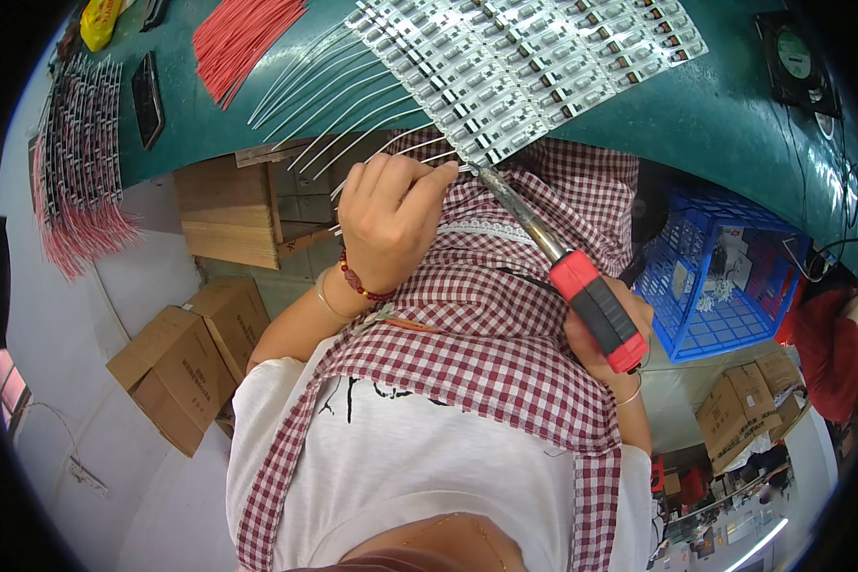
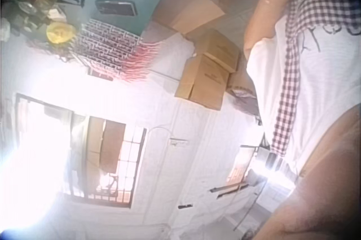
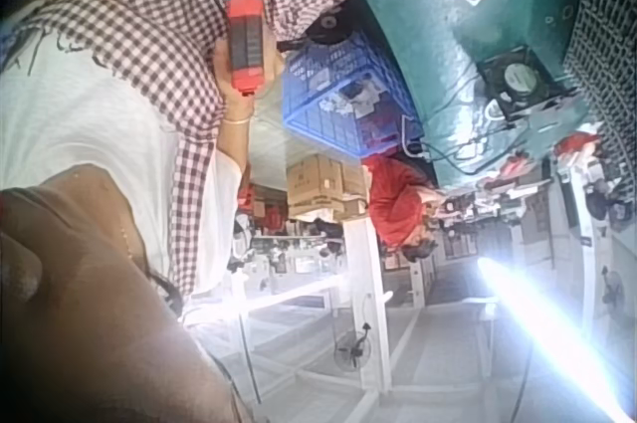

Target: The person uses a soldering iron to attach red and white wires to a grid of electronic components on a green workbench. They repeatedly pick up individual wires, place them into slots on the component board, and apply heat with the soldering iron to secure them.

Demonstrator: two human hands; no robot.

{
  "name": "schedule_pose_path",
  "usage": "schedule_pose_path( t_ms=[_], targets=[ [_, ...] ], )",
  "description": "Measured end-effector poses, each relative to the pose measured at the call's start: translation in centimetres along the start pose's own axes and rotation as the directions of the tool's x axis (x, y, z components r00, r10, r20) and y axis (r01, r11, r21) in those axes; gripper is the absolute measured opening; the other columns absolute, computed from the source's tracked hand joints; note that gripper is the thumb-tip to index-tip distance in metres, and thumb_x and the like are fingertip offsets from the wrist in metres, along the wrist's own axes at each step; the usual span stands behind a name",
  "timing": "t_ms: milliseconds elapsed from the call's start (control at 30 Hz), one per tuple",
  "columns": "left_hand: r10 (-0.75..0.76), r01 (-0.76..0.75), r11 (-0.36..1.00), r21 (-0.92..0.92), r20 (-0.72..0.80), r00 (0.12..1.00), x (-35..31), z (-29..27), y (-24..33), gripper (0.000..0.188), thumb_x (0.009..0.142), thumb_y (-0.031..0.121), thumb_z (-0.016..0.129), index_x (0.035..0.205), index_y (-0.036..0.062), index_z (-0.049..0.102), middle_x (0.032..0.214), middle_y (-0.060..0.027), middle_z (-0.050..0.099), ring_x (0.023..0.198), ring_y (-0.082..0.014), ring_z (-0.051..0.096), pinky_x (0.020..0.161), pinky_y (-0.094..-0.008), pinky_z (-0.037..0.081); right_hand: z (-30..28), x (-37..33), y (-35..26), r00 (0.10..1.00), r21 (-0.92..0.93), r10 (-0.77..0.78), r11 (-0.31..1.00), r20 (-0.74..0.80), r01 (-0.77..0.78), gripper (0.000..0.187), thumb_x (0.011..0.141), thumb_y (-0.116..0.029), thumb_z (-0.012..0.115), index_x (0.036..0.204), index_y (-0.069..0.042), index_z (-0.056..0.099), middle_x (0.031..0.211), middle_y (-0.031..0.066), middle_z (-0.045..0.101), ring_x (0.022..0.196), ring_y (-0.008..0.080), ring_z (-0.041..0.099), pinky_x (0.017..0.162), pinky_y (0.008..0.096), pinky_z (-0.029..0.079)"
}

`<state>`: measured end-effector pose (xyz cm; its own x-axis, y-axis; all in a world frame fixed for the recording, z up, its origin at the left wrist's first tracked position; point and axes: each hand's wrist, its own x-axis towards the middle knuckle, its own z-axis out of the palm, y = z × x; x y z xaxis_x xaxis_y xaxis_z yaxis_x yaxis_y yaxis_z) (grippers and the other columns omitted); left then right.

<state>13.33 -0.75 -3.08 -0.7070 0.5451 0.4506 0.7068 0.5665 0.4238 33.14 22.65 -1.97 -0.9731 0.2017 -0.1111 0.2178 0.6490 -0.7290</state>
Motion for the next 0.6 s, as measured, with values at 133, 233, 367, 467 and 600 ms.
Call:
schedule_pose_path(
  t_ms=[133, 233, 367, 467, 600],
  targets=[
    [-0.008, 0.008, 1.0, -0.012, -0.003, 1.0, -0.1, 0.0, 0.0, 0.024, 0.067, -0.001, 0.07, 0.089, 0.0065, 0.07, 0.074, -0.0008, 0.054, 0.066, -0.0182, 0.052, 0.058, -0.0318, 0.038, -0.4, 0.2, -0.1, 1.0, 0.061, -0.022, 0.998, 0.009, 0.022, 0.017, 0.071, -0.01, 0.07, 0.087, -0.005, 0.069, 0.081, 0.0112, 0.067, 0.068, 0.0287, 0.066, 0.06, 0.0357, 0.051],
    [-0.014, 0.014, 1.0, -0.008, 0.004, 1.0, 0.0, -0.1, 0.0, 0.024, 0.067, -0.001, 0.07, 0.09, 0.0063, 0.07, 0.074, -0.0011, 0.054, 0.066, -0.0184, 0.052, 0.058, -0.0318, 0.038, -0.7, -0.8, 1.1, 1.0, 0.172, -0.018, 0.985, 0.0, 0.018, 0.018, 0.071, -0.008, 0.071, 0.087, -0.003, 0.069, 0.084, 0.0119, 0.068, 0.069, 0.0288, 0.066, 0.06, 0.0355, 0.052],
    [-0.027, 0.027, 1.0, -0.008, 0.013, 1.0, -0.1, -0.2, 0.0, 0.024, 0.067, -0.001, 0.07, 0.09, 0.0064, 0.07, 0.075, -0.0014, 0.054, 0.067, -0.0186, 0.052, 0.058, -0.0319, 0.038, -0.6, -0.8, 1.3, 0.999, 0.226, -0.038, 0.973, -0.008, 0.039, 0.019, 0.071, -0.007, 0.071, 0.089, -0.003, 0.069, 0.088, 0.0127, 0.069, 0.07, 0.0289, 0.067, 0.062, 0.0354, 0.052],
    [-0.026, 0.026, 1.0, 0.002, 0.014, 1.0, 0.0, -0.1, 0.0, 0.023, 0.068, -0.001, 0.07, 0.09, 0.0066, 0.069, 0.076, -0.0016, 0.054, 0.067, -0.0186, 0.052, 0.059, -0.0321, 0.038, -0.1, -1.4, 2.0, 0.999, 0.087, -0.042, 0.995, -0.015, 0.043, 0.018, 0.071, -0.006, 0.072, 0.089, -0.004, 0.069, 0.087, 0.012, 0.069, 0.07, 0.0284, 0.067, 0.061, 0.0349, 0.052],
    [-0.033, 0.033, 0.999, 0.017, 0.014, 0.999, 0.0, -0.2, 0.1, 0.019, 0.069, 0.0, 0.071, 0.087, 0.0071, 0.068, 0.076, -0.0016, 0.054, 0.067, -0.019, 0.052, 0.059, -0.0324, 0.038, 0.0, -1.2, 2.1, 0.998, 0.016, -0.054, 0.998, -0.014, 0.054, 0.017, 0.072, -0.007, 0.073, 0.088, -0.005, 0.068, 0.086, 0.0105, 0.068, 0.07, 0.0272, 0.067, 0.059, 0.0342, 0.052]
  ],
)
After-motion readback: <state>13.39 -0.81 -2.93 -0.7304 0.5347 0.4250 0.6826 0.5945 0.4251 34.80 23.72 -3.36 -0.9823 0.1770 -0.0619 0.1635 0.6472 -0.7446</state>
